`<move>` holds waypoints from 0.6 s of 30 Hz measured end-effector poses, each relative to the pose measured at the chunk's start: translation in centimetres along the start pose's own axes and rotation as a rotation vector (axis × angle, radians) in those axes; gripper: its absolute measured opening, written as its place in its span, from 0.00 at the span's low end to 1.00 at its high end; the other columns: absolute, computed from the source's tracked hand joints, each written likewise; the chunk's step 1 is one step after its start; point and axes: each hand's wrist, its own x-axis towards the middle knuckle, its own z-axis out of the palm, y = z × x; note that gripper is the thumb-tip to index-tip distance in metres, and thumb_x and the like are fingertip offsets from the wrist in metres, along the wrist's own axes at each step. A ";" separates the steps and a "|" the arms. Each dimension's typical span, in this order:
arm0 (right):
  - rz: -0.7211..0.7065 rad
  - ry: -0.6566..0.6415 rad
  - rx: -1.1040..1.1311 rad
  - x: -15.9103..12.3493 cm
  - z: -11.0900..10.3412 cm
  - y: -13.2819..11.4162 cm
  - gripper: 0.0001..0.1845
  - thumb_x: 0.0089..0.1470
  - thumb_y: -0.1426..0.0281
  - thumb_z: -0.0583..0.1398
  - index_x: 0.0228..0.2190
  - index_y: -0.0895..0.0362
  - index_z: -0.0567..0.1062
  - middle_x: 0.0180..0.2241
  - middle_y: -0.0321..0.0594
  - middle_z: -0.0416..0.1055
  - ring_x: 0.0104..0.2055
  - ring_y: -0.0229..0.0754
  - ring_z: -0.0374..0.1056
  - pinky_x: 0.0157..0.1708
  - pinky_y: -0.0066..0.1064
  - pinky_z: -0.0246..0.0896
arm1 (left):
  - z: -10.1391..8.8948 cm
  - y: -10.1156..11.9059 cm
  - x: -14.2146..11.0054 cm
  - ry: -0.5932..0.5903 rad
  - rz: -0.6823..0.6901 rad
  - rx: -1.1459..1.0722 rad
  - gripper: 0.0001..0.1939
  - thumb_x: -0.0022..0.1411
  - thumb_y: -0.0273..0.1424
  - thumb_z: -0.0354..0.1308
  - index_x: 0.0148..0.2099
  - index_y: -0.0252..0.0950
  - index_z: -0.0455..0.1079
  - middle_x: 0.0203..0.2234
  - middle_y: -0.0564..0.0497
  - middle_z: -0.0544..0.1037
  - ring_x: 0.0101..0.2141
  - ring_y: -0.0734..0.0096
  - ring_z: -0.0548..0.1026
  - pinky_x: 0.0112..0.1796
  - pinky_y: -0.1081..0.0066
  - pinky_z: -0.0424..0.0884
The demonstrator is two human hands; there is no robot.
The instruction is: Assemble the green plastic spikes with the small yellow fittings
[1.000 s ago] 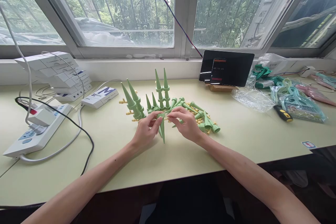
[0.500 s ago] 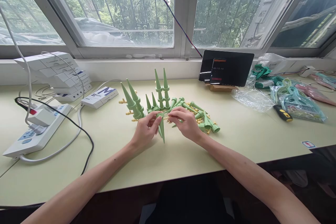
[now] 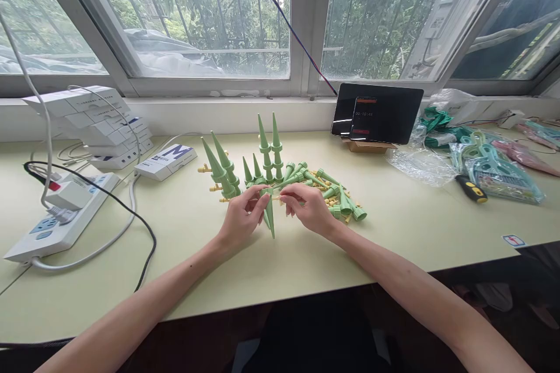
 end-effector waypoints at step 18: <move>-0.038 -0.043 -0.104 0.0 0.0 0.3 0.07 0.62 0.68 0.59 0.38 0.57 0.76 0.31 0.40 0.71 0.25 0.36 0.66 0.29 0.31 0.68 | 0.1 0.3 0.0 0.008 0.000 0.015 0.13 0.68 0.39 0.55 0.49 0.37 0.69 0.20 0.59 0.62 0.16 0.78 0.66 0.20 0.75 0.64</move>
